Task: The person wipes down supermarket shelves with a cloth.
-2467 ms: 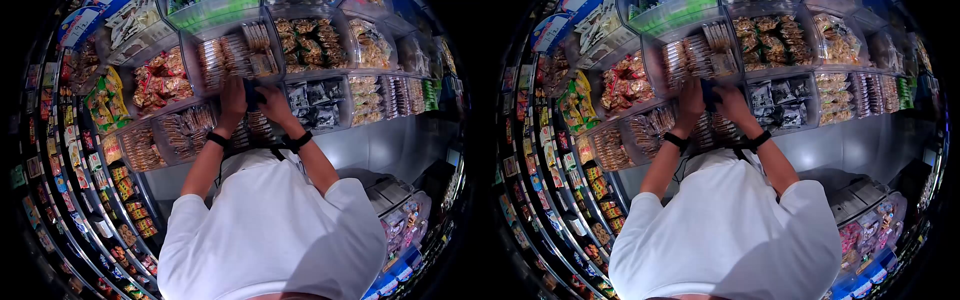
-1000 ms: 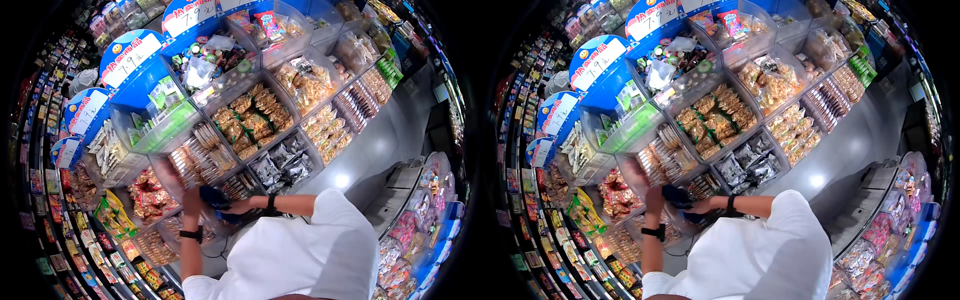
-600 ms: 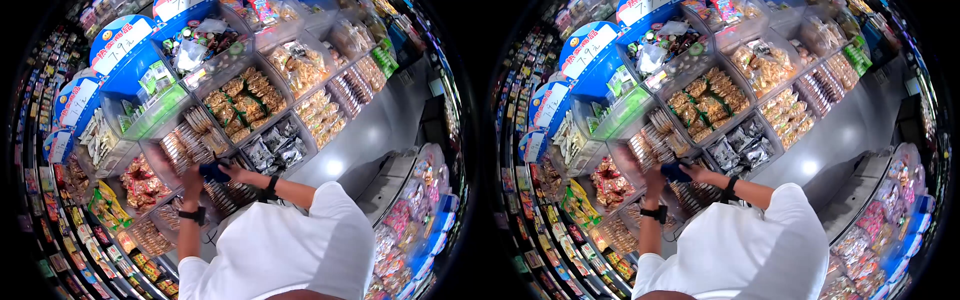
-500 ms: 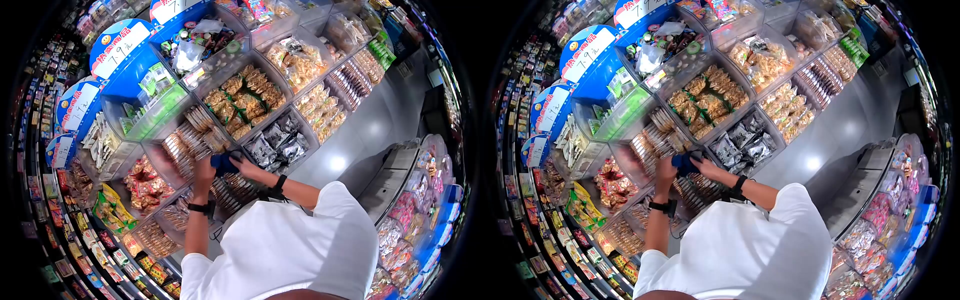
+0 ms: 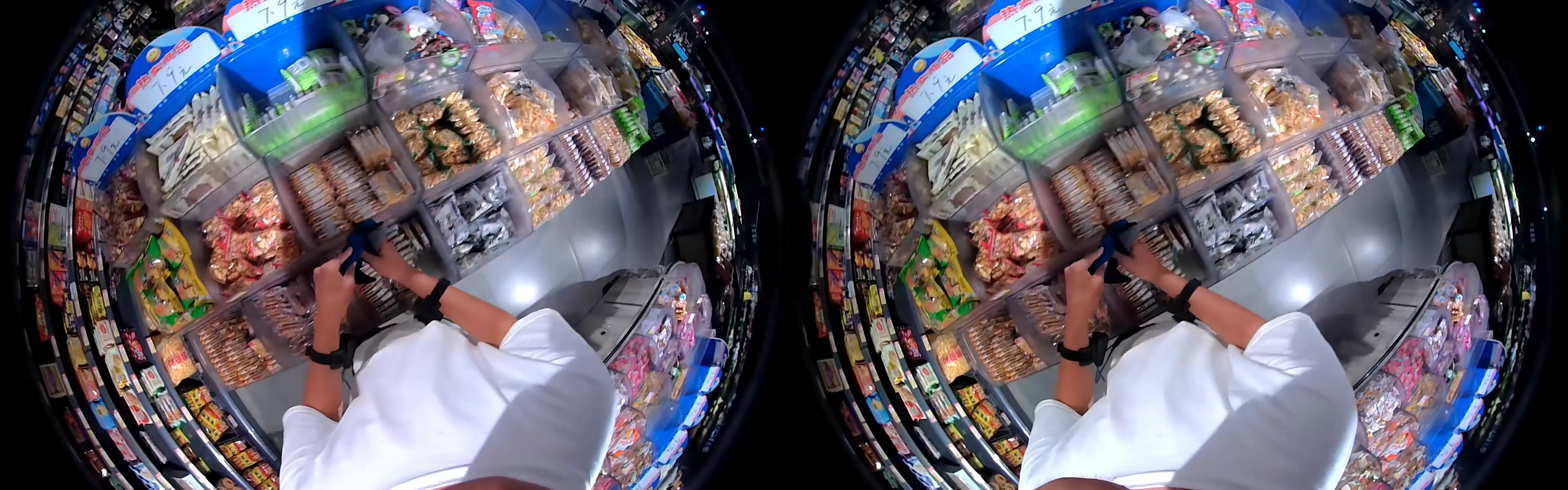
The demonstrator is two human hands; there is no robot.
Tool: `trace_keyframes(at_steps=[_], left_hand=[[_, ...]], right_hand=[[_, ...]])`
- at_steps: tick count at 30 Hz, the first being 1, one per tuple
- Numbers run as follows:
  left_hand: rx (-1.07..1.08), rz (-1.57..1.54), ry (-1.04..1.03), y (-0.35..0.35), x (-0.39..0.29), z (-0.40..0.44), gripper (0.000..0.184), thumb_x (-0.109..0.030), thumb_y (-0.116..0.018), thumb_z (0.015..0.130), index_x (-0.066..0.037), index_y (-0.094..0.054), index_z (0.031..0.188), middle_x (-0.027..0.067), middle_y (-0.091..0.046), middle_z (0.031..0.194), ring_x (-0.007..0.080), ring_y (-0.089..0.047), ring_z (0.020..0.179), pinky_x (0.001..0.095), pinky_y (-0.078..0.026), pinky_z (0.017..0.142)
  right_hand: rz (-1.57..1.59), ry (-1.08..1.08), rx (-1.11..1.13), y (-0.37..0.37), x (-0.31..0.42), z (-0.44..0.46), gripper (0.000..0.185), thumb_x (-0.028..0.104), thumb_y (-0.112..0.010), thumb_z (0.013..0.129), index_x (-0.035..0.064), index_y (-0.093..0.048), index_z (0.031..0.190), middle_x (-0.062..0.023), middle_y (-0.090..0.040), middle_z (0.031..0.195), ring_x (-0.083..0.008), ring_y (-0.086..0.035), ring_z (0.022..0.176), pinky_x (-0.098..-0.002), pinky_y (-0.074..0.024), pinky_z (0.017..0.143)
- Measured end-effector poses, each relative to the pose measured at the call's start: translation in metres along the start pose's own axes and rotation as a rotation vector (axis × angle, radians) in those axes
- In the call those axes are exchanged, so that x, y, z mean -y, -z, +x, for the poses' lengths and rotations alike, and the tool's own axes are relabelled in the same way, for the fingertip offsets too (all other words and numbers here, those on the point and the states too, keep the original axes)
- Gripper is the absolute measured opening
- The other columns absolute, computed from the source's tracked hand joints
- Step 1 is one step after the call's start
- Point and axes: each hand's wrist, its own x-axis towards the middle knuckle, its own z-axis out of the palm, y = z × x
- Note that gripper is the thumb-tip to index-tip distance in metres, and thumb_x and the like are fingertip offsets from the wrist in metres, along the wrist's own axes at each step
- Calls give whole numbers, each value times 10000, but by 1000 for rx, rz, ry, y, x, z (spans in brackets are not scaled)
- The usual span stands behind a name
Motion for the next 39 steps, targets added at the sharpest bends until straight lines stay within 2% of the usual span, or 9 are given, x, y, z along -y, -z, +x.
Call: trace_keyframes(at_steps=[5,8,10,14,16,20,31,36,39], left_hand=[[-45,2,43,65,54,-55,376,-211,-678,919,13,-639,1218,229,-714,1016,303,-723,894,340,-540,803],[79,-238,48,133,45,-66,316,-187,-657,951,13,-649,1195,170,-734,971,198,-718,894,309,-544,802],[-139,-375,-53,180,22,-76,232,-126,-637,965,10,-662,1151,107,-740,919,140,-702,880,286,-542,809],[-489,-462,-367,288,-37,-129,161,-50,-630,950,24,-659,1090,128,-727,945,173,-699,870,320,-552,777],[-871,-424,-794,321,-47,-164,181,-55,-626,953,4,-627,1124,125,-717,959,215,-695,862,339,-555,741],[-966,-285,-1317,395,-50,-258,279,-43,-648,878,-58,-565,1145,132,-618,977,217,-563,831,343,-464,761],[-783,226,-1317,412,-57,-309,316,-14,-660,855,-70,-569,1153,126,-614,996,223,-569,840,344,-465,756],[-739,328,-1259,407,-64,-322,335,0,-665,844,-75,-571,1156,123,-612,1004,226,-571,844,345,-466,754],[-733,360,-1248,398,-69,-325,346,8,-668,838,-79,-572,1159,121,-611,1010,228,-572,847,345,-467,752]], right_hand=[[-141,64,118,-94,-22,8,569,460,-675,907,-53,-624,1148,-220,-699,1018,-355,-667,1005,-444,-505,883],[-63,13,-79,-112,42,-2,604,490,-681,902,-43,-615,1178,-203,-703,1051,-330,-658,1035,-412,-495,906],[-113,67,-1,-99,73,-9,598,504,-728,862,-15,-648,1148,-172,-711,1084,-296,-666,1035,-389,-497,910],[-507,185,-110,-74,79,1,579,374,-825,763,1,-645,1169,-170,-718,1096,-305,-700,998,-412,-531,863],[-628,321,-88,-68,58,17,570,323,-820,748,10,-639,1189,-193,-710,1115,-351,-684,1033,-434,-528,877],[-970,353,-19,-95,61,14,518,290,-846,724,25,-645,1121,-223,-687,1025,-423,-650,997,-467,-524,845],[-1088,543,185,-197,83,37,384,344,-740,830,36,-625,1029,-216,-669,941,-430,-647,870,-503,-516,737],[-889,953,243,-248,73,56,539,460,-716,848,-39,-595,1012,-246,-657,954,-448,-625,897,-525,-495,753],[-1017,625,357,-268,86,46,600,515,-684,861,-40,-579,1063,-267,-641,1007,-461,-606,942,-536,-482,781]])
